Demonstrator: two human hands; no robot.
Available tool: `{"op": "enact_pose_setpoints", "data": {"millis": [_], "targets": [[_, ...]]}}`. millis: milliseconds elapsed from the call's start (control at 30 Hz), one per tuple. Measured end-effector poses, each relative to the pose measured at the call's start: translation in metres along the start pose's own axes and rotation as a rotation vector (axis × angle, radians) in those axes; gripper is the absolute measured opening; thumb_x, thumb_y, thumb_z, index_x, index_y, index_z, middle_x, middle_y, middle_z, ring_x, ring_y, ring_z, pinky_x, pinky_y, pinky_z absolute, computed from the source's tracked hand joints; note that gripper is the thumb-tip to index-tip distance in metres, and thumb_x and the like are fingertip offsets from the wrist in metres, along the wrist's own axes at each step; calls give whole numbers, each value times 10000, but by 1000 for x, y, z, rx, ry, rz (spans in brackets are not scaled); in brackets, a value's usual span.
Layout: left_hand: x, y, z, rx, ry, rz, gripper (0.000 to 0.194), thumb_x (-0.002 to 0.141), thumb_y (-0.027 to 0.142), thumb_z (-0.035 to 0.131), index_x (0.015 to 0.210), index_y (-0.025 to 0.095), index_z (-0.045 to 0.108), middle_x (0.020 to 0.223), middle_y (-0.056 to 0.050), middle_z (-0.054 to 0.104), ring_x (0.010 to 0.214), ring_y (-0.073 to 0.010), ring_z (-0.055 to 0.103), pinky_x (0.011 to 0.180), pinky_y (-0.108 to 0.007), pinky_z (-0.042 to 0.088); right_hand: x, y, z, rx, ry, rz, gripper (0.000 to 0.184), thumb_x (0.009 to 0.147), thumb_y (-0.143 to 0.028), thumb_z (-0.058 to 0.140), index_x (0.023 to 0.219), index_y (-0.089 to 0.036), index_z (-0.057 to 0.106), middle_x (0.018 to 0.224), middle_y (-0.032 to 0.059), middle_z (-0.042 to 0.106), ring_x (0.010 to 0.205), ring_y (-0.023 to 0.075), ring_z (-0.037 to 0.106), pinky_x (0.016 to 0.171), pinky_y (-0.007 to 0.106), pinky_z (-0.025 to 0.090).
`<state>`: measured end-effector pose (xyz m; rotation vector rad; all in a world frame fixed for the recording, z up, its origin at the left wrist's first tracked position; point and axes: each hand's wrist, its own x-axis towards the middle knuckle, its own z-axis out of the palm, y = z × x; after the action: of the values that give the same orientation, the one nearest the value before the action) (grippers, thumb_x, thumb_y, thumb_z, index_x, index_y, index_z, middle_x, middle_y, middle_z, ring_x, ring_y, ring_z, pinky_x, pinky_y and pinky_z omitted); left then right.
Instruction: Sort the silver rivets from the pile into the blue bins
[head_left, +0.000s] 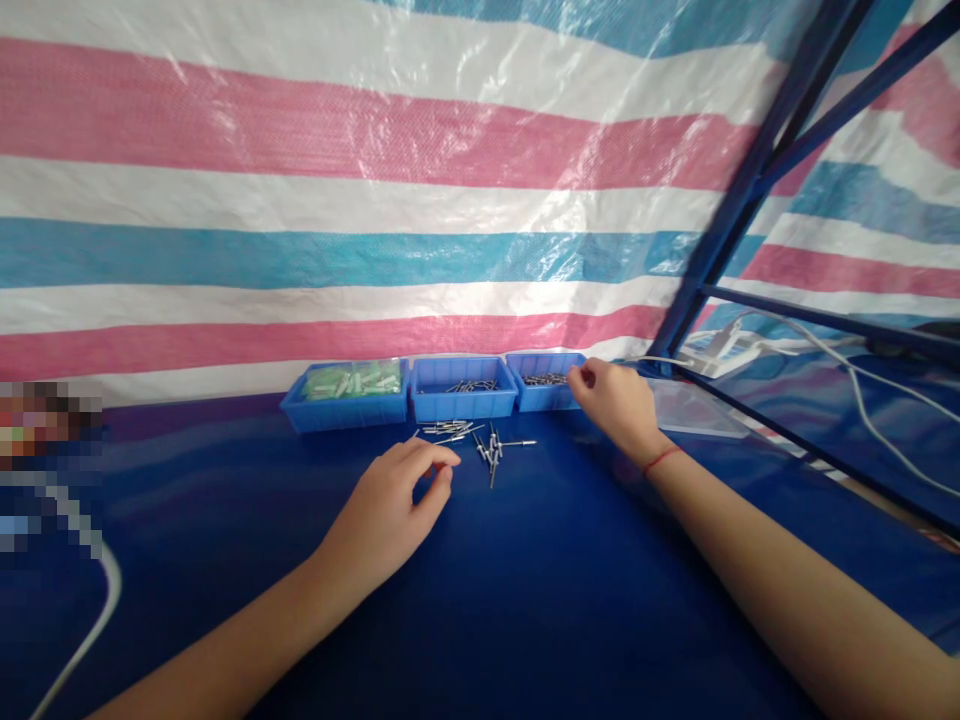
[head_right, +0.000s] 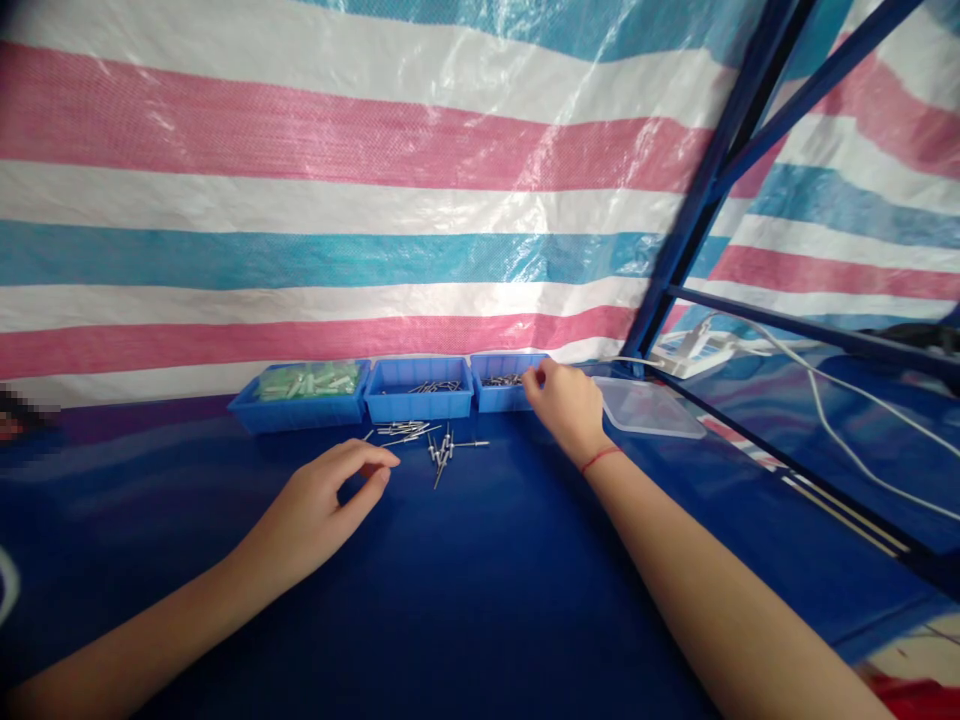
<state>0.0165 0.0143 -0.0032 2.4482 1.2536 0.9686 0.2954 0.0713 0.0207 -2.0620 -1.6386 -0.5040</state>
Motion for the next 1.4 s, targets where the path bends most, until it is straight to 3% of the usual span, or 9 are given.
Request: {"op": "enact_pose_setpoints", "data": {"millis": [133, 300, 433, 700, 800, 933, 1033, 1200, 1400], "targets": [[1, 2, 0, 124, -75, 62, 198, 877, 201, 457, 929, 219, 648, 921, -33, 650, 872, -185, 586, 775, -336, 432, -2, -6, -5, -38, 36, -49, 324, 862, -359, 414, 759, -159, 647, 719, 110, 696, 597, 202, 605, 496, 263, 218], [3, 13, 6, 223, -198, 267, 266, 895, 289, 489, 1114, 328, 635, 1125, -36, 630, 984, -226, 558, 826, -386, 402, -14, -22, -13, 30, 84, -195, 329, 877, -361, 415, 719, -166, 628, 684, 89, 672, 545, 181, 569, 484, 271, 205], [5, 16, 10, 245, -216, 294, 256, 906, 295, 479, 1078, 273, 667, 1117, -44, 662, 971, -226, 568, 820, -375, 403, -27, -38, -19, 159, 83, -348, 303, 879, -327, 425, 678, -176, 594, 658, 57, 637, 548, 156, 542, 497, 271, 229], [8, 7, 9, 205, -220, 176, 197, 908, 215, 483, 853, 183, 670, 905, -31, 696, 838, -199, 621, 793, -337, 428, -51, -58, -25, 550, -202, -364, 333, 864, -317, 461, 566, -177, 510, 501, -19, 514, 455, 99, 447, 486, 238, 264], [7, 6, 9, 219, -220, 144, 135, 894, 186, 497, 875, 186, 631, 869, -25, 687, 806, -199, 626, 748, -320, 435, -55, -59, -22, 655, -301, -482, 302, 867, -272, 461, 599, -168, 552, 529, -22, 534, 475, 91, 457, 495, 225, 293], [5, 2, 11, 244, -179, 140, 141, 893, 139, 449, 939, 187, 574, 870, -37, 668, 826, -213, 620, 744, -331, 445, -58, -58, -20, 728, -413, -747, 173, 852, -247, 504, 798, -162, 644, 702, 11, 616, 598, 106, 538, 578, 220, 375], [3, -1, 13, 152, -89, 111, 172, 904, 128, 393, 990, 176, 534, 929, -60, 641, 882, -203, 608, 778, -331, 463, -61, -58, -20, 683, -436, -862, 162, 844, -244, 526, 910, -172, 655, 789, 30, 616, 673, 124, 566, 633, 234, 408], [0, 1, 12, 75, -21, 130, 232, 903, 107, 332, 1020, 174, 520, 947, -73, 612, 888, -194, 593, 805, -342, 473, -64, -59, -18, 666, -413, -854, 179, 860, -229, 520, 996, -178, 625, 867, 40, 611, 697, 127, 578, 640, 237, 421], [-1, 6, 10, -7, 48, 141, 209, 913, 139, 350, 1053, 170, 502, 981, -73, 606, 936, -179, 583, 849, -331, 464, -67, -62, -17, 750, -445, -880, 155, 884, -222, 500, 941, -178, 638, 828, 40, 599, 722, 136, 575, 678, 254, 433]]}}
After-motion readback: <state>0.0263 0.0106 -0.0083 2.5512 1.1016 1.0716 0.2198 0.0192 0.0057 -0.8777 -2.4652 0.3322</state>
